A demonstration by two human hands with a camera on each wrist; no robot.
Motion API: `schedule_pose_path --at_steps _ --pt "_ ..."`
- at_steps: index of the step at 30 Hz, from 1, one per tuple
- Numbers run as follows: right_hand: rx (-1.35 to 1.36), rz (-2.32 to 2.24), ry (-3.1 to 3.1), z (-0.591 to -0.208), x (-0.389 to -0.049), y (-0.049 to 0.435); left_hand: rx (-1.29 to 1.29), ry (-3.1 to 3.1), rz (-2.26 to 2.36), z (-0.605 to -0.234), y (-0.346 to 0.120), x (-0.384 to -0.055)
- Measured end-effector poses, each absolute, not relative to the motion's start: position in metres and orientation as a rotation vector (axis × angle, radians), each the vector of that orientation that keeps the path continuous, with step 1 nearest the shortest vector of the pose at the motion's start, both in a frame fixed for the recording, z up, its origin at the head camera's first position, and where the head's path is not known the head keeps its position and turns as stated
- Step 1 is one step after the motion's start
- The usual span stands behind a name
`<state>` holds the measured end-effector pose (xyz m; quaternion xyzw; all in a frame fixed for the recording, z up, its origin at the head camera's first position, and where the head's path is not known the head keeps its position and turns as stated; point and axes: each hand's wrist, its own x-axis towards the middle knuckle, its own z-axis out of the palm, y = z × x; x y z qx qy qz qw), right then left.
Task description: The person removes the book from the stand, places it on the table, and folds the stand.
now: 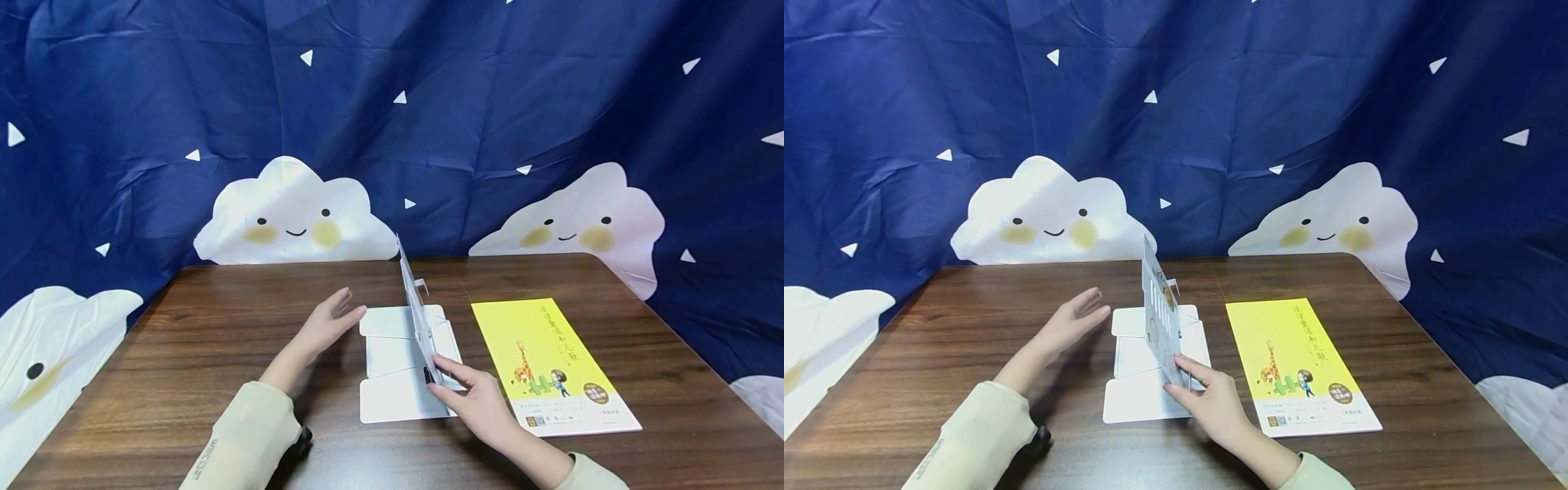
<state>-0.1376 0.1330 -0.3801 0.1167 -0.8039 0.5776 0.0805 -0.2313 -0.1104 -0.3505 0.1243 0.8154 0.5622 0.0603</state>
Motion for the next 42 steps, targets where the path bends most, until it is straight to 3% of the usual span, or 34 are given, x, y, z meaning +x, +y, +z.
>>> schedule_pose_path --at_steps 4,9,19,26,42 --pt "0.347 1.741 -2.405 -0.381 -0.138 0.129 0.373 2.395 1.829 -0.335 -0.114 -0.226" --pt "0.397 1.749 -2.408 -0.391 -0.143 0.127 0.408 2.407 1.901 -0.344 -0.116 -0.229" --pt "0.488 1.393 -2.532 -0.391 -0.143 0.114 0.49 2.383 2.01 -0.346 -0.11 -0.223" --pt "0.531 0.998 -2.574 -0.391 -0.142 0.106 0.442 2.368 2.022 -0.353 -0.113 -0.22" --pt "0.572 0.688 -2.613 -0.399 -0.141 0.097 0.197 2.401 1.881 -0.371 -0.131 -0.215"
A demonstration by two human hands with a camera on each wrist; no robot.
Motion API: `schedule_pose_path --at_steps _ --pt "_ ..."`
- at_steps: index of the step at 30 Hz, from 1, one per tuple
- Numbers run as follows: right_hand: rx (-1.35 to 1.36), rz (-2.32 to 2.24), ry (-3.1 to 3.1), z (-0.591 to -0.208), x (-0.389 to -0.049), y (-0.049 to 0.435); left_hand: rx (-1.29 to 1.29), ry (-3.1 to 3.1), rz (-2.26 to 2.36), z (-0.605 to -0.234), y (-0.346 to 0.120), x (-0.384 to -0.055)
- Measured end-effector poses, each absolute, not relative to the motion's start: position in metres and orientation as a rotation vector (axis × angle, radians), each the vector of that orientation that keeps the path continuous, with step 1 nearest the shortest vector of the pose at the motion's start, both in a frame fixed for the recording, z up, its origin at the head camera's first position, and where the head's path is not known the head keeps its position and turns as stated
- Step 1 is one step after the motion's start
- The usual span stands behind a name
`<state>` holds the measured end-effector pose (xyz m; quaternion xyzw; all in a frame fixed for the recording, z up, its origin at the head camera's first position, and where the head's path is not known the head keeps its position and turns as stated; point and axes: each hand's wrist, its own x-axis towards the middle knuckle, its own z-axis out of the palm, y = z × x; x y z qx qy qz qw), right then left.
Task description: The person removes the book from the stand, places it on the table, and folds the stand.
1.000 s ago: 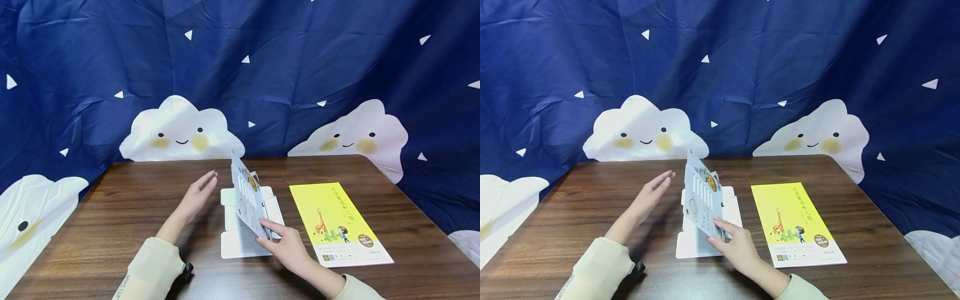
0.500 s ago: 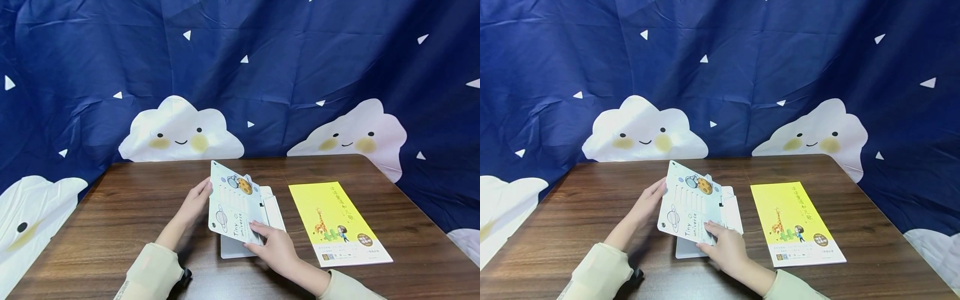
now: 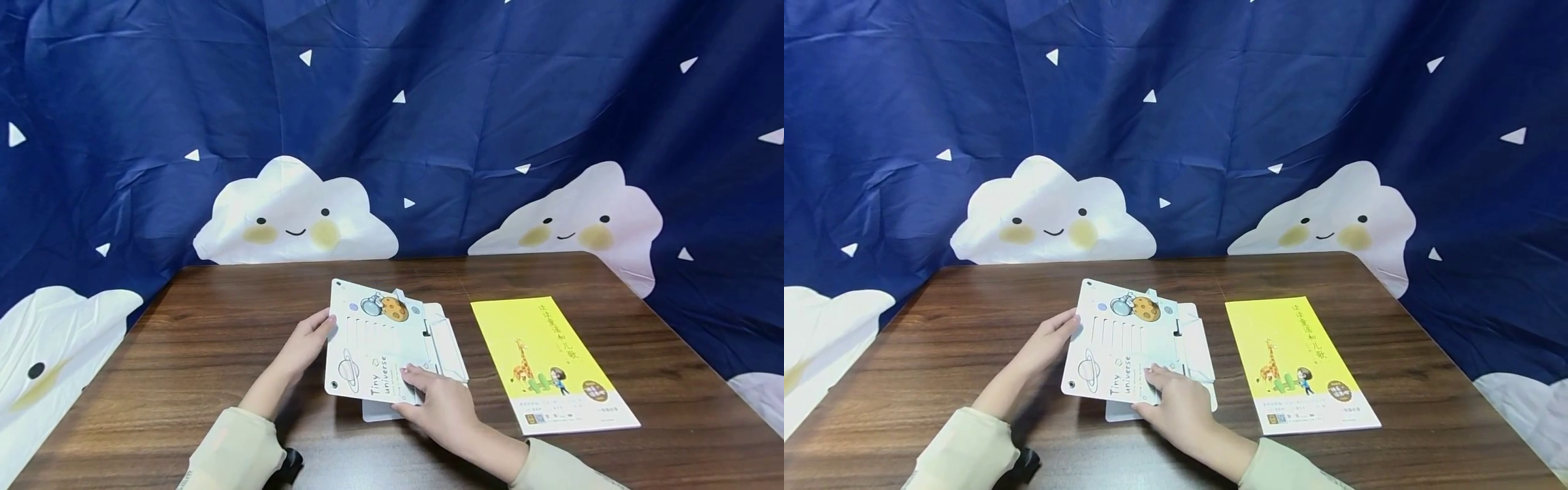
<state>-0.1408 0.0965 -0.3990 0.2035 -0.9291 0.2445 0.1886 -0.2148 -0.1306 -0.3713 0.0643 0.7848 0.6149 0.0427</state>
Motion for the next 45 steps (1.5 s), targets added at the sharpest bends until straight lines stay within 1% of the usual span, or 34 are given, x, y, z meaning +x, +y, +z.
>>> schedule_pose_path --at_steps 5,14,26,45 --pt "0.602 0.603 -2.621 -0.401 -0.141 0.094 0.088 2.375 1.837 -0.375 -0.133 -0.213" --pt "0.635 0.446 -2.698 -0.405 -0.141 0.088 -0.052 2.138 2.012 -0.389 -0.14 -0.216" --pt "0.704 0.343 -2.701 -0.408 -0.143 0.083 -0.01 1.948 2.208 -0.404 -0.143 -0.217" --pt "0.738 0.337 -2.67 -0.41 -0.144 0.082 -0.003 1.789 2.337 -0.403 -0.146 -0.216"
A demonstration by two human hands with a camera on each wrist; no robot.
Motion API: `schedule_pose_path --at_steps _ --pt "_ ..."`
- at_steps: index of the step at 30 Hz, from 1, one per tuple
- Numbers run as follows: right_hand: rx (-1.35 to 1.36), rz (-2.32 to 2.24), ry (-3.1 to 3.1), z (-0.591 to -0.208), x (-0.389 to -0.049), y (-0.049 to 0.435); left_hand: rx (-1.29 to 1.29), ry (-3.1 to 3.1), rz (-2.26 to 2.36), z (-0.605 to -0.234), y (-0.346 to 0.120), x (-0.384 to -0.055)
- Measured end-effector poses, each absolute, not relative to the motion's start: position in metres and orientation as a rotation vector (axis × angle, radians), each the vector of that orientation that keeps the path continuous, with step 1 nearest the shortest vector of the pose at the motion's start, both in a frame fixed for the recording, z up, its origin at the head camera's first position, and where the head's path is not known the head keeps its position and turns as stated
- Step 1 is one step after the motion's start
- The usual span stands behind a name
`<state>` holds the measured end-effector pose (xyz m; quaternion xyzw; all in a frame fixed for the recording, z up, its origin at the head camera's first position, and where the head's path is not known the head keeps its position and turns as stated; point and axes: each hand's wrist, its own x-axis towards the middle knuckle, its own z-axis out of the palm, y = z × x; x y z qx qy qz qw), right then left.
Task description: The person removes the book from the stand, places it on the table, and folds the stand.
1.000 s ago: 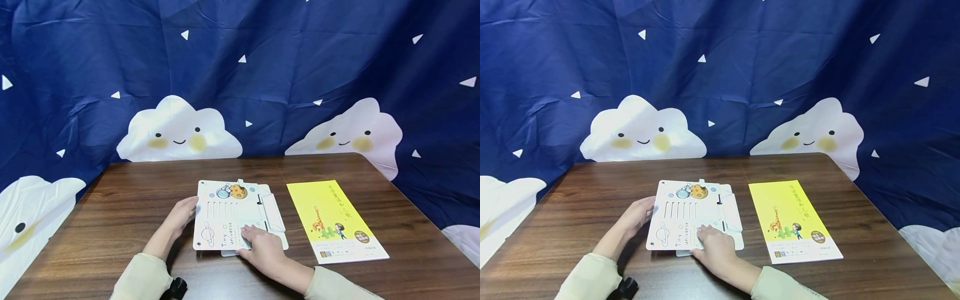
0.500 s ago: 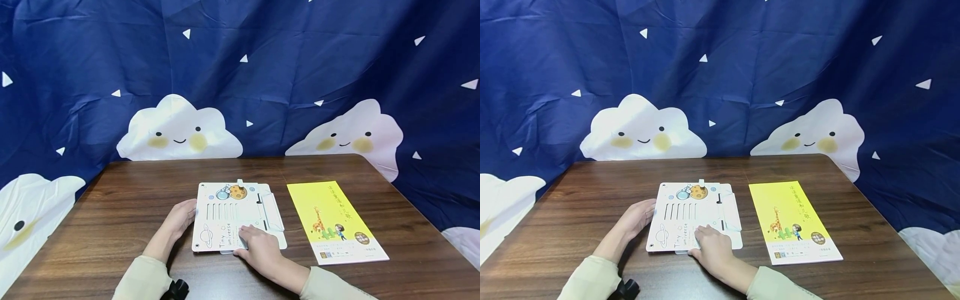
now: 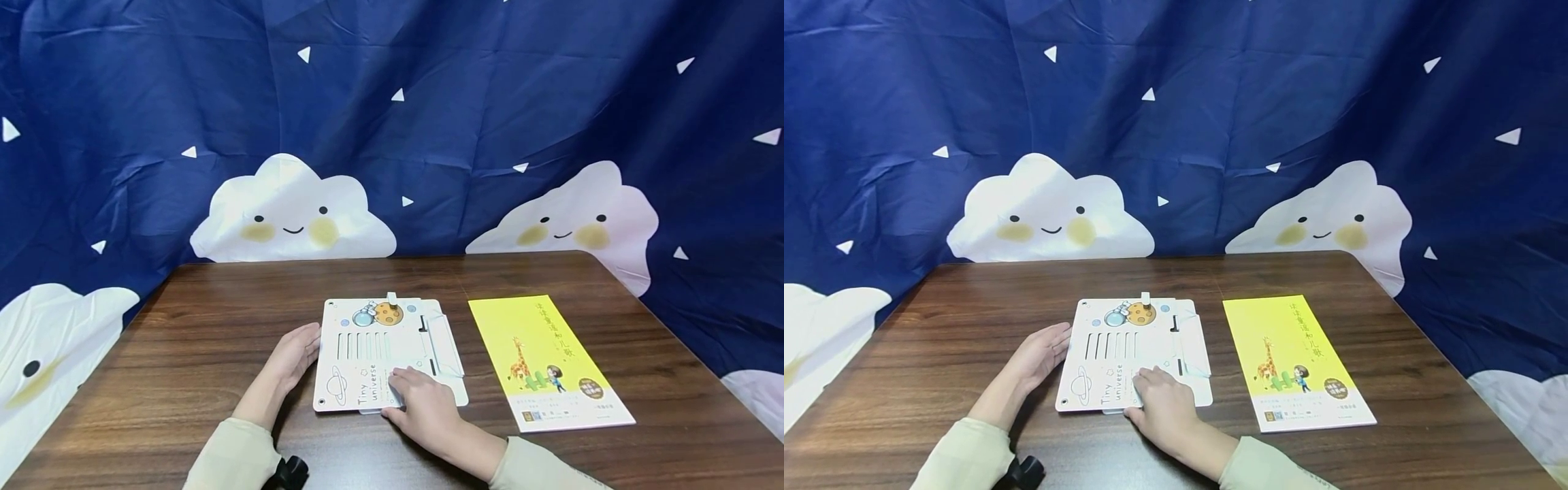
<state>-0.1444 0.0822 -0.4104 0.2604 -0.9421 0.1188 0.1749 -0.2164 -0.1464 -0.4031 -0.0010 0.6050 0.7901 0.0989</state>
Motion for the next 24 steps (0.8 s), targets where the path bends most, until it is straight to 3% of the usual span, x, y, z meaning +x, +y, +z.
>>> schedule_pose_path --at_steps 13,18,24 --pt "0.68 0.634 -2.775 -0.397 -0.151 0.091 -0.017 1.781 2.358 -0.404 -0.148 -0.218" --pt "0.702 0.93 -2.767 -0.384 -0.167 0.103 -0.061 1.933 2.288 -0.399 -0.147 -0.219" --pt "0.644 1.103 -2.801 -0.36 -0.205 0.115 -0.023 2.528 1.819 -0.375 -0.131 -0.211"
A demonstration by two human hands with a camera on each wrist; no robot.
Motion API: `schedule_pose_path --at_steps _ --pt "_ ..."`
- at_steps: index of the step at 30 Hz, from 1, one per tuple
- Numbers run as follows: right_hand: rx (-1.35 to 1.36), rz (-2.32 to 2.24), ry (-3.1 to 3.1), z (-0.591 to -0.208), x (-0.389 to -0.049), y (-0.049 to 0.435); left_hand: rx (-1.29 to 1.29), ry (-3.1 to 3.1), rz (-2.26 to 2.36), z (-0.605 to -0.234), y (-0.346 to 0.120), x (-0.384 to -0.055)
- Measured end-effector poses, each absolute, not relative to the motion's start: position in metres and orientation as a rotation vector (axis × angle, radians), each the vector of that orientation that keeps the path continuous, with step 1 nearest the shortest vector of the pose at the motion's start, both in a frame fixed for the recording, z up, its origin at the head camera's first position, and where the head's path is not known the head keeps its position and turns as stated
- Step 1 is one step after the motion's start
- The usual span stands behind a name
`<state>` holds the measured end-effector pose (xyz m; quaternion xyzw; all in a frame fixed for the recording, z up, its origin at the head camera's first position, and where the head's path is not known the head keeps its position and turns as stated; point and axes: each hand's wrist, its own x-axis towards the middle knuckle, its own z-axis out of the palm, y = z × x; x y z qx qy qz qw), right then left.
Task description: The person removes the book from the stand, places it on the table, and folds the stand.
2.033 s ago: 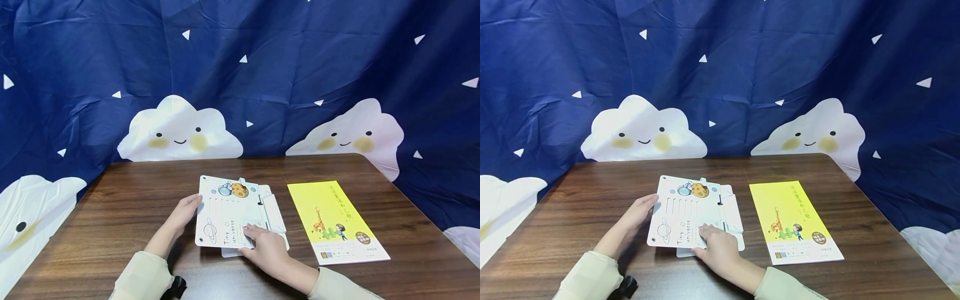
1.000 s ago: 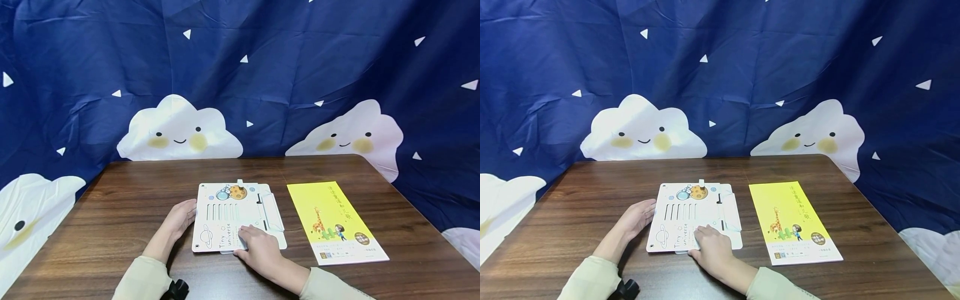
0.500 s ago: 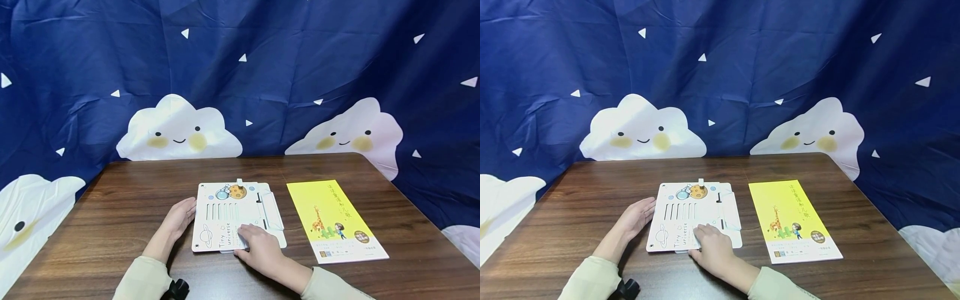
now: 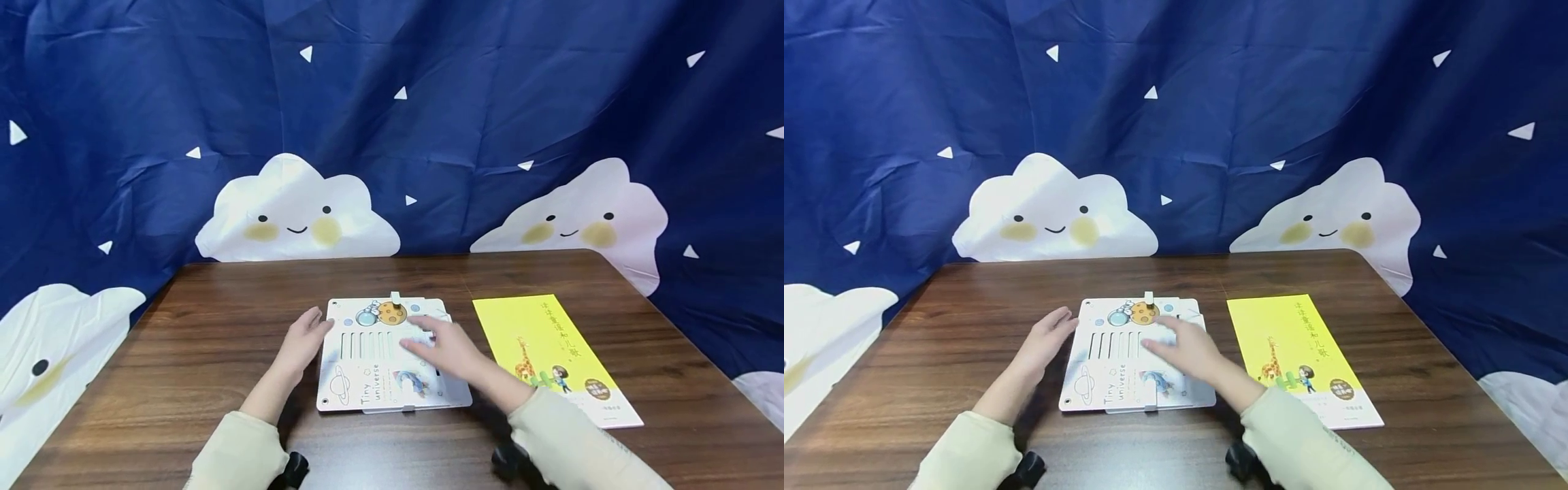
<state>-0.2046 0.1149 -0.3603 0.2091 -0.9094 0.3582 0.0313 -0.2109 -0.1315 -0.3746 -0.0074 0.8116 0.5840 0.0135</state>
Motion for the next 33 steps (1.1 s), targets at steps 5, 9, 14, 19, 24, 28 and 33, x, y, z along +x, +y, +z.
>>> schedule_pose_path --at_steps 5,9,14,19,24,28,33 --pt "0.612 1.046 -2.84 -0.347 -0.246 0.119 0.34 2.962 1.321 -0.361 -0.103 -0.193" --pt "0.606 1.101 -2.871 -0.347 -0.272 0.116 0.731 3.099 0.898 -0.36 -0.08 -0.178" --pt "0.626 1.164 -2.937 -0.352 -0.294 0.105 1.122 3.088 0.415 -0.367 -0.055 -0.166" --pt "0.652 1.11 -3.012 -0.359 -0.306 0.093 1.294 2.989 0.11 -0.372 -0.041 -0.161" --pt "0.581 1.113 -3.103 -0.37 -0.31 0.086 1.306 2.977 -0.031 -0.376 -0.036 -0.161" --pt "0.558 1.116 -3.121 -0.377 -0.31 0.083 1.331 2.983 -0.075 -0.38 -0.035 -0.163" --pt "0.52 1.153 -3.071 -0.379 -0.31 0.08 1.368 2.999 -0.099 -0.381 -0.035 -0.166"
